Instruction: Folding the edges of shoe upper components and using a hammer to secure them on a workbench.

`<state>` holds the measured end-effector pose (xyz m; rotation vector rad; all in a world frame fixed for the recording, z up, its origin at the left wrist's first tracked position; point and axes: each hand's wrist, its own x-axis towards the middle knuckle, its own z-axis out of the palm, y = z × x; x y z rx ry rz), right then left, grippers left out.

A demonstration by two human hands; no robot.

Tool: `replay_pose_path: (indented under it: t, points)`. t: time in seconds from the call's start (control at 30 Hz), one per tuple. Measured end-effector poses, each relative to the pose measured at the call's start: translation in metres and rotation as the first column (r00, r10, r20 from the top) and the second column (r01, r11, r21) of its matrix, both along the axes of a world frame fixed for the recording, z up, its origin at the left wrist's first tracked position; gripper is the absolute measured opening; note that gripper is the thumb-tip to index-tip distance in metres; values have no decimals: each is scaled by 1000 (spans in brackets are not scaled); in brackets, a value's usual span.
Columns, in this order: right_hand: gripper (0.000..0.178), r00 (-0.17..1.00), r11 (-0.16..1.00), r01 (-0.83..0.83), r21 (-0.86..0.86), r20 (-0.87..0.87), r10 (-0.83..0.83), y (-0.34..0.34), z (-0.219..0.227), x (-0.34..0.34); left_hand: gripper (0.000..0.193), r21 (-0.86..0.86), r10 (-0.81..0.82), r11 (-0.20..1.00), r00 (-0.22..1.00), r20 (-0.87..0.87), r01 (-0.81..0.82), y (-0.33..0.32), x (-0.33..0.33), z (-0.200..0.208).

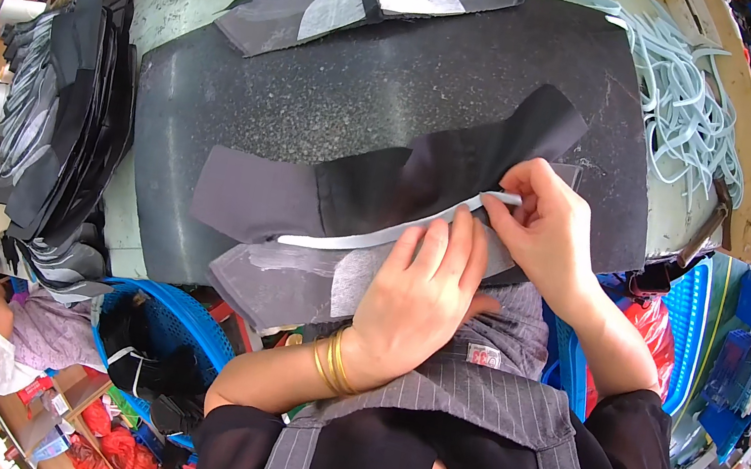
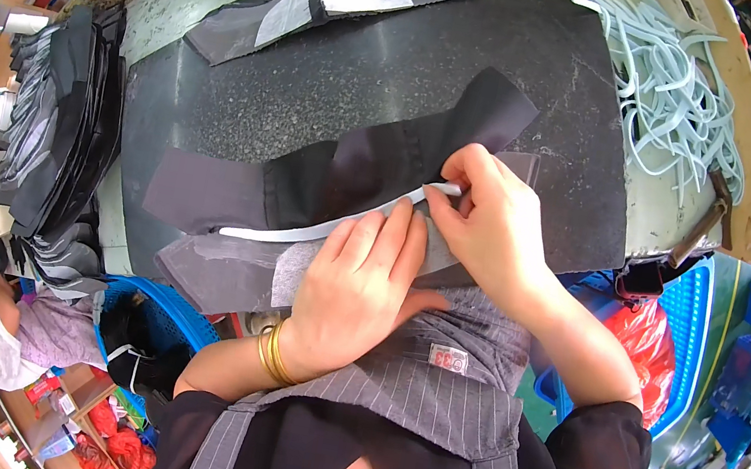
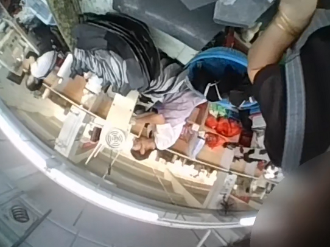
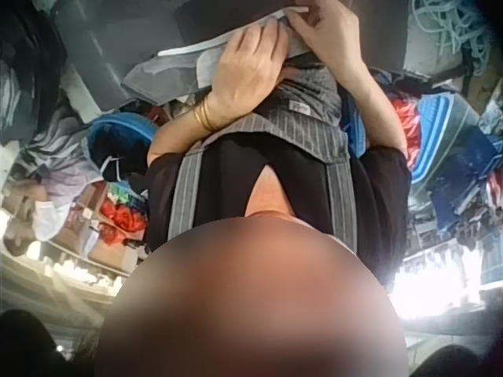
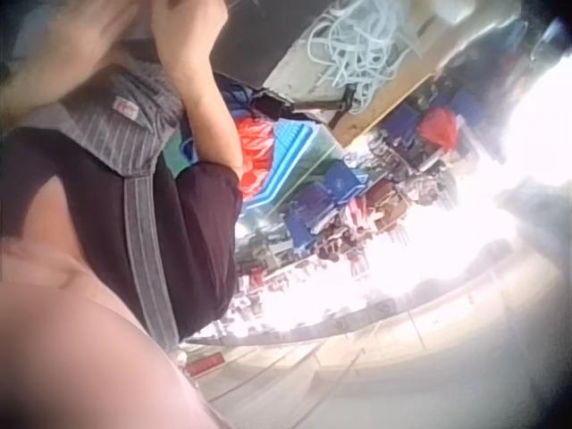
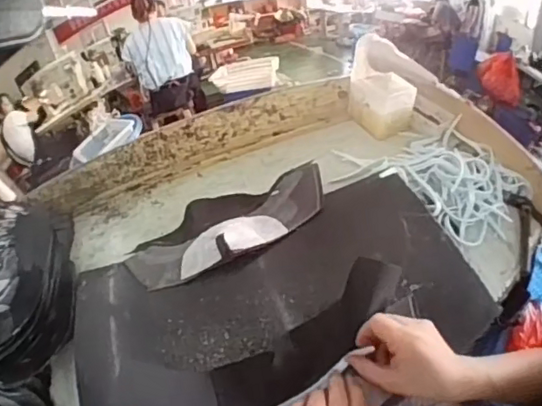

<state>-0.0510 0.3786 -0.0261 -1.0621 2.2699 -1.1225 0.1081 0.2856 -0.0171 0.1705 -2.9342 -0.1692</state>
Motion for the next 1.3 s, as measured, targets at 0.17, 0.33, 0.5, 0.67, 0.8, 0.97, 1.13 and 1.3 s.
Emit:
replay_pose_path:
  t: [0.17,0.33,0.5,0.67,0.8,0.97,1.13,1.3]
  points:
    - [10,999,994,44,-96,29,-41,11,-4,-12,69,-44,4,999,1000,11,-4,4,0,-4]
    - [11,998,990,65,-127,11,-64,14,-12,-15,64,-120,16,993,1000,24,-13,7,-1,-7]
    - [20,999,1000,9,-16,-43,-10,6,-14,-35,58,-166,-6,986,999,36,12,9,3,-13]
    - [44,890,894,48,446,-426,164,-11,39,-75,52,-207,-113,972,994,0,111,-6,3,-11]
    - [56,821,949,-172,264,-494,286,-27,71,-61,51,52,-184,980,974,-135,193,-24,9,-7]
    - [61,552,776,-566,276,-573,606,-68,30,-27,58,397,-282,889,956,80,229,-61,22,22]
    - [31,443,745,-601,289,-656,611,-51,21,2,83,-48,-128,990,991,33,129,-111,0,41]
    - [17,308,842,-457,286,-838,451,-19,22,44,8,-32,-286,952,925,249,303,-115,-2,32]
